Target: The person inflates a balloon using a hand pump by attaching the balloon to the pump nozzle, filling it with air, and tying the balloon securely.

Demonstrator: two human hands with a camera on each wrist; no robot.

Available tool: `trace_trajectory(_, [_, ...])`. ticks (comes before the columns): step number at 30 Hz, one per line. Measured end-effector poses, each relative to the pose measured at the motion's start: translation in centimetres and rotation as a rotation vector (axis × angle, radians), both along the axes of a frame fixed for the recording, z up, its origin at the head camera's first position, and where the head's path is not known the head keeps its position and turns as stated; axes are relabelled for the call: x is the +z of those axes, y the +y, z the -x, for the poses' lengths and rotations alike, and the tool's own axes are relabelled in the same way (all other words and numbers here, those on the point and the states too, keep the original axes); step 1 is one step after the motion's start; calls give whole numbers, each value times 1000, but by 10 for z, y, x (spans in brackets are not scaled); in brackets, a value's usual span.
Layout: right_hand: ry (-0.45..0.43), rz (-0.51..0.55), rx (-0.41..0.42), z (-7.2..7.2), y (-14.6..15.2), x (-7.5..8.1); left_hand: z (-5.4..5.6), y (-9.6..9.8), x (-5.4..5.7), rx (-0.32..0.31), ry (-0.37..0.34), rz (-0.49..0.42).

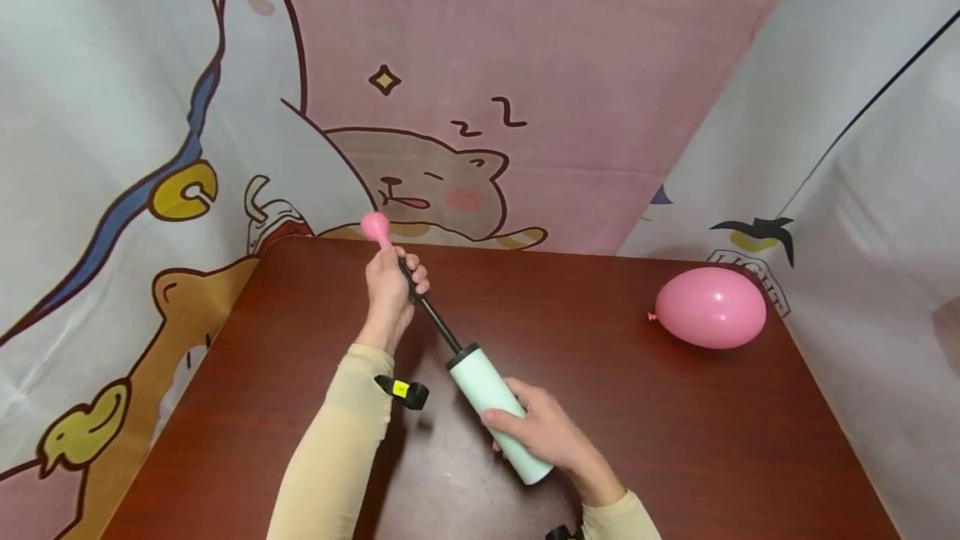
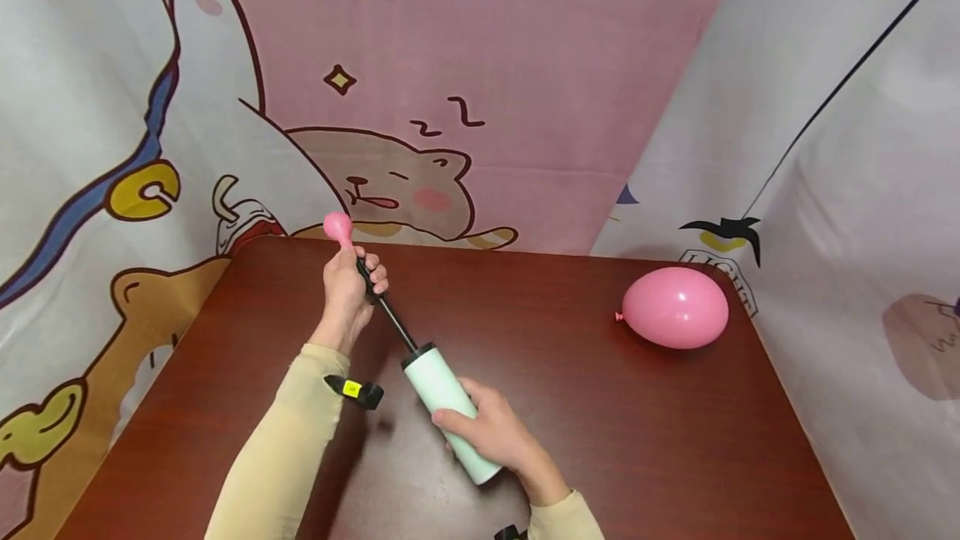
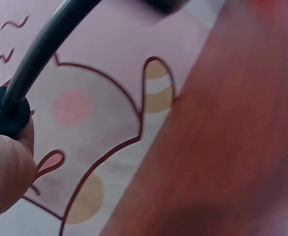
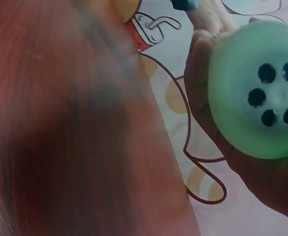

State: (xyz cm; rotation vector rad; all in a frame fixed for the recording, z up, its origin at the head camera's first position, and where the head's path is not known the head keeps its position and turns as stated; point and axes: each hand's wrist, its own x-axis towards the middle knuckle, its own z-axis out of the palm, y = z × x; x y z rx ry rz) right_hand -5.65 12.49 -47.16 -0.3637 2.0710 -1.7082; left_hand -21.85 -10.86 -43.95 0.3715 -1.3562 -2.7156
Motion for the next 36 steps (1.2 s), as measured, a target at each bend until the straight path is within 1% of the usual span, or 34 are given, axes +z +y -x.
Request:
trace_trajectory(2, [9, -8, 16, -1, 6, 3, 5, -10, 7, 44, 12, -17])
trace_trajectory(4, [27, -12, 22, -2, 11, 3, 9, -17, 11, 69, 27, -25])
trace_trajectory(6, [40, -13, 10, -1, 13, 4, 10, -20, 14, 90, 44, -25])
trace_trajectory(7, [37, -7, 0, -1, 13, 4, 10, -19, 14, 90, 57, -21])
trace_trajectory(10, [22, 9, -41, 3, 6, 4, 5, -6, 10, 39, 81, -15])
trace_trajectory(12, [-6, 21, -71, 7, 0, 5, 0, 6, 6, -2, 91, -21])
trace_trajectory(15, [-7, 18, -125, 15, -8, 6, -9, 25, 1, -56, 95, -32])
trace_trajectory(19, [15, 10, -187, 25, -14, 8, -16, 41, -3, -93, 103, -37])
trace_trajectory(22, [4, 18, -202, 28, -17, 9, -19, 46, -5, -104, 93, -21])
trace_trajectory(24, [-1, 20, -192, 29, -17, 9, -17, 43, -4, -98, 81, -2])
trace_trajectory(26, [-11, 22, -170, 27, -16, 9, -13, 34, -1, -71, 73, 21])
trace_trajectory(30, [-15, 21, -109, 19, -6, 10, 2, 10, 9, 17, 82, 47])
trace_trajectory(33, [-23, 33, -69, 12, 2, 10, 9, -5, 15, 68, 83, 44])
trace_trajectory(34, [-23, 37, -62, 11, 4, 10, 10, -7, 16, 74, 81, 45])
trace_trajectory(36, [-24, 39, -57, 10, 5, 11, 9, -7, 16, 65, 82, 41])
